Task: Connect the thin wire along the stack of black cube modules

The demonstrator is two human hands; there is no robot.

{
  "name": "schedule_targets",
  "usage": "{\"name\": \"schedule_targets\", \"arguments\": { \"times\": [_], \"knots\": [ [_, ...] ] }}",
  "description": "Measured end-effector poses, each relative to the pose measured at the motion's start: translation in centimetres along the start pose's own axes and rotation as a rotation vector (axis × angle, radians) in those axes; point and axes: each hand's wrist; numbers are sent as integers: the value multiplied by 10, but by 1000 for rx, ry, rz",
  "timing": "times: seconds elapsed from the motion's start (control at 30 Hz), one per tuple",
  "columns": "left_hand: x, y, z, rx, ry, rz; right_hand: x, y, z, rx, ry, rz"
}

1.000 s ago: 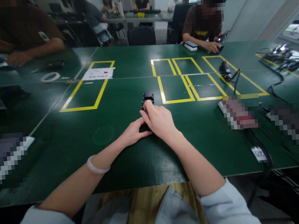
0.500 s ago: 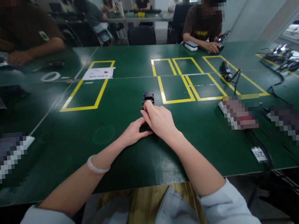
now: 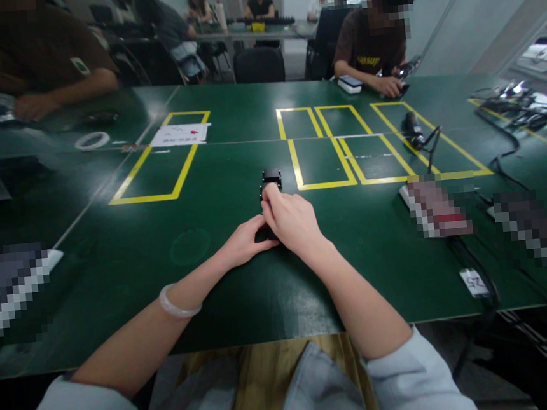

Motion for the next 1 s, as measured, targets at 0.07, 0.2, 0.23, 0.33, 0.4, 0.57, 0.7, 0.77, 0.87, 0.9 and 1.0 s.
{"name": "schedule_targets", "arguments": {
  "times": [0.07,0.2,0.23,0.33,0.4,0.57,0.7,0.77,0.87,0.9,1.0],
  "knots": [
    [0,0,0,4,-2,2,0,0,0,8,-2,4],
    [0,0,0,-5,0,1,0,1,1,10,-24,0],
    [0,0,0,-6,0,0,0,1,1,9,-26,-3],
    [1,-1,-1,-8,-4,-4,1,0,2,8,-14,-9],
    [2,-1,-1,-9,-9,-5,1,0,2,6,0,-1],
    [3,-1,-2,-12,-15,1,1,0,2,11,27,9],
    [2,-1,-1,-11,-16,6,1,0,2,28,42,-11],
    [1,0,0,-4,-18,2,2,0,3,35,45,-30],
    [0,0,1,2,-18,-5,2,-1,4,27,65,-41],
    [0,0,1,-1,-17,-6,2,-1,4,20,70,-37],
    [0,-1,0,-9,-14,-3,1,-1,2,1,57,-25]
  ]
}}
Point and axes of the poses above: each hand's wrist, its own y-axis away from the middle knuckle, its own z-axis out of the palm, x = y × z, and after that the axes turned 9 degrees about x, right-handed
